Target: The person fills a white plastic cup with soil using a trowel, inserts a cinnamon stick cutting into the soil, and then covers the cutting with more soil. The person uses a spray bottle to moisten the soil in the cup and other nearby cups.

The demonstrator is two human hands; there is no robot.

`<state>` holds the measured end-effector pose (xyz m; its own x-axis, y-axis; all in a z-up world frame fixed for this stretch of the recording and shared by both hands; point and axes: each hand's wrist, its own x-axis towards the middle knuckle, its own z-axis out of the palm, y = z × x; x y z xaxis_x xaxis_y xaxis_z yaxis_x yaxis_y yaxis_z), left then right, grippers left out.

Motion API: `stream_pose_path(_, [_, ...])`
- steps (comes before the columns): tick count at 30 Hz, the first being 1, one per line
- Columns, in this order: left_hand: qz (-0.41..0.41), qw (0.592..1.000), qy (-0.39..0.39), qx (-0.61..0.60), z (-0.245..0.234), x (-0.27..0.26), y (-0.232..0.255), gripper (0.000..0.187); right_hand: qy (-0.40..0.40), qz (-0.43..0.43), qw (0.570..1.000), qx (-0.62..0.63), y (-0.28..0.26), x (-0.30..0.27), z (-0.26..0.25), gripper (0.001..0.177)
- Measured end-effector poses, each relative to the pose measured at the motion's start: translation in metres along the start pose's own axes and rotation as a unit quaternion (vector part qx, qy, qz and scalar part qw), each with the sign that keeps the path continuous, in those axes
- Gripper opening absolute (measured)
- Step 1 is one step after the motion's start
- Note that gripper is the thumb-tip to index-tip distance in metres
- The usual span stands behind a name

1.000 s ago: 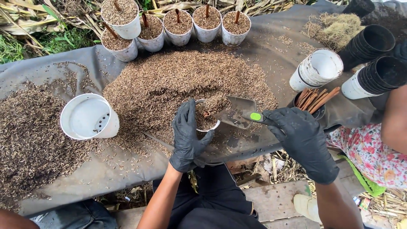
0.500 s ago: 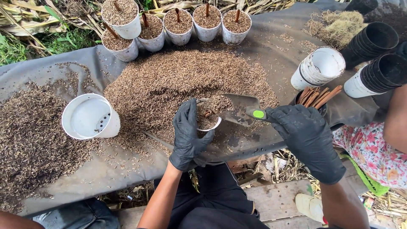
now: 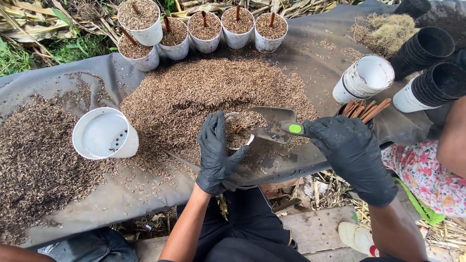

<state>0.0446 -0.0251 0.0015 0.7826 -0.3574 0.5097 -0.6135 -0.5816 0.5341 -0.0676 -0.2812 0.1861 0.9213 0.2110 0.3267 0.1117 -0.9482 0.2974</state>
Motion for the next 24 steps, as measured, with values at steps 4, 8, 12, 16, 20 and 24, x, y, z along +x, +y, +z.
stream_pose_path(4, [0.008, 1.0, 0.01, 0.025, 0.005, -0.003, -0.002, 0.101, 0.015, -0.014, 1.0, -0.01, -0.002, 0.002, 0.0, 0.022])
stream_pose_path(8, [-0.011, 0.996, 0.006, 0.083, 0.007, -0.003, 0.002, 0.112, 0.01, -0.009, 1.0, -0.017, -0.003, 0.003, 0.0, 0.019])
stream_pose_path(12, [-0.004, 0.998, 0.04, 0.051, 0.004, -0.002, 0.006, 0.104, 0.026, -0.026, 0.999, 0.016, 0.0, 0.002, 0.004, 0.023])
stream_pose_path(16, [-0.022, 1.0, 0.007, 0.014, 0.006, -0.003, 0.007, 0.102, 0.019, -0.014, 1.0, 0.01, -0.001, 0.003, -0.001, 0.018])
stream_pose_path(20, [-0.035, 0.999, -0.014, 0.021, 0.005, -0.004, 0.006, 0.105, 0.011, -0.025, 0.999, -0.02, -0.003, 0.001, 0.001, 0.021])
stream_pose_path(24, [-0.036, 0.998, -0.035, 0.023, 0.006, -0.005, 0.006, 0.103, 0.021, -0.031, 0.999, 0.016, -0.003, 0.005, -0.002, 0.023])
